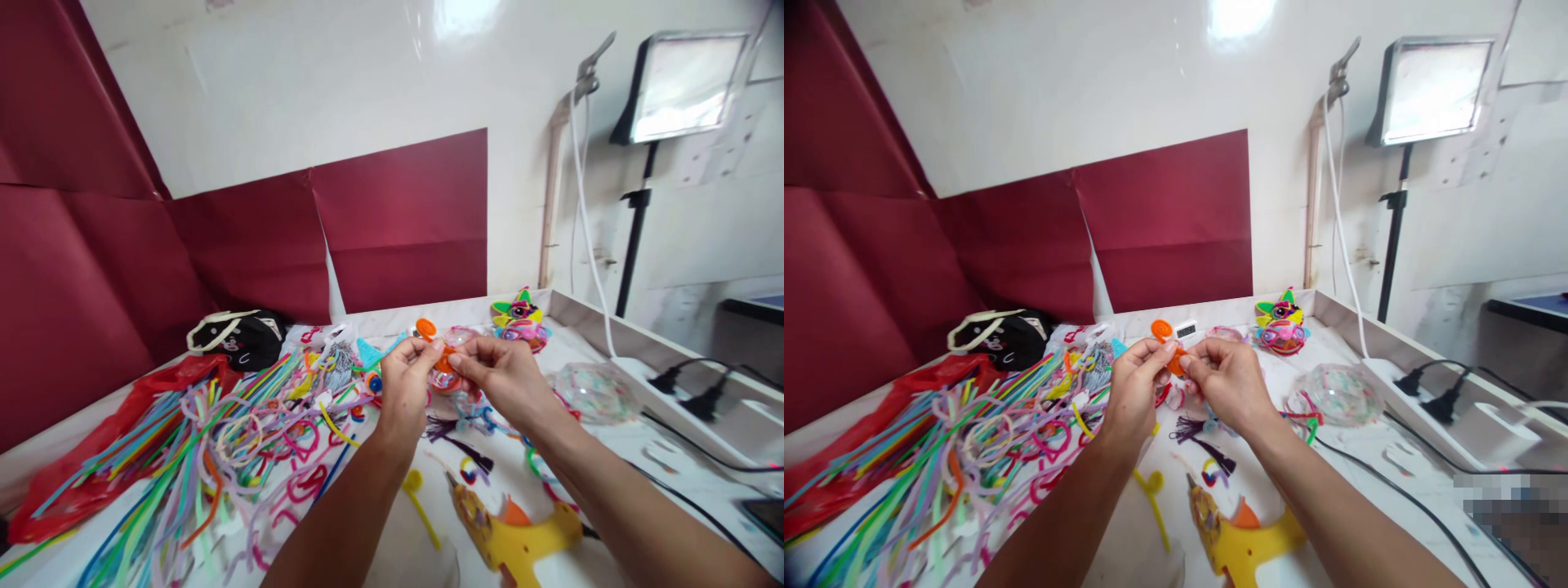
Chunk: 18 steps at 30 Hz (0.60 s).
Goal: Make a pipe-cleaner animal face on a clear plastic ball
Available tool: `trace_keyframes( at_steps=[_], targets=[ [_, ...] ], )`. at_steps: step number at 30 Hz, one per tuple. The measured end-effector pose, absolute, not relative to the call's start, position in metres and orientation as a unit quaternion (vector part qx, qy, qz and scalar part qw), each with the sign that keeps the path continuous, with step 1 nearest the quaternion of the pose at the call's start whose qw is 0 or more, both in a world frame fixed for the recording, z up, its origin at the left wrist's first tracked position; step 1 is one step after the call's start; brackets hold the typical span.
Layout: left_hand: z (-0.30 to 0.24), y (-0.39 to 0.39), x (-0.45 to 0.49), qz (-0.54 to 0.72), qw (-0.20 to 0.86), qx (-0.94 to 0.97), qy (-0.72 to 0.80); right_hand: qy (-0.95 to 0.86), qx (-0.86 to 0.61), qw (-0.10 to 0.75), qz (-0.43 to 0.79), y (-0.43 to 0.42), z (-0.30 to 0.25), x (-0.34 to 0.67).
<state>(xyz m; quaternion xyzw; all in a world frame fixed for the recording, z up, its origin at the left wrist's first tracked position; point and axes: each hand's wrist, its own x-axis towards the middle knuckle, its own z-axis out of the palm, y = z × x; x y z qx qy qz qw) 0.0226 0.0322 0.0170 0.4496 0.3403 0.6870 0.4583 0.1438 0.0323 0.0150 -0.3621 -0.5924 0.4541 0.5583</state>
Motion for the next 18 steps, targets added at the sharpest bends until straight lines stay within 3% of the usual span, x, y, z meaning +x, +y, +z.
trace_keyframes(
  at_steps=[18],
  targets=[
    [0.016, 0.045, 0.006, 0.66, 0.414, 0.514, 0.359, -0.649, -0.361, 0.502, 0.443, 0.038, 0.018, 0.151]
  ],
)
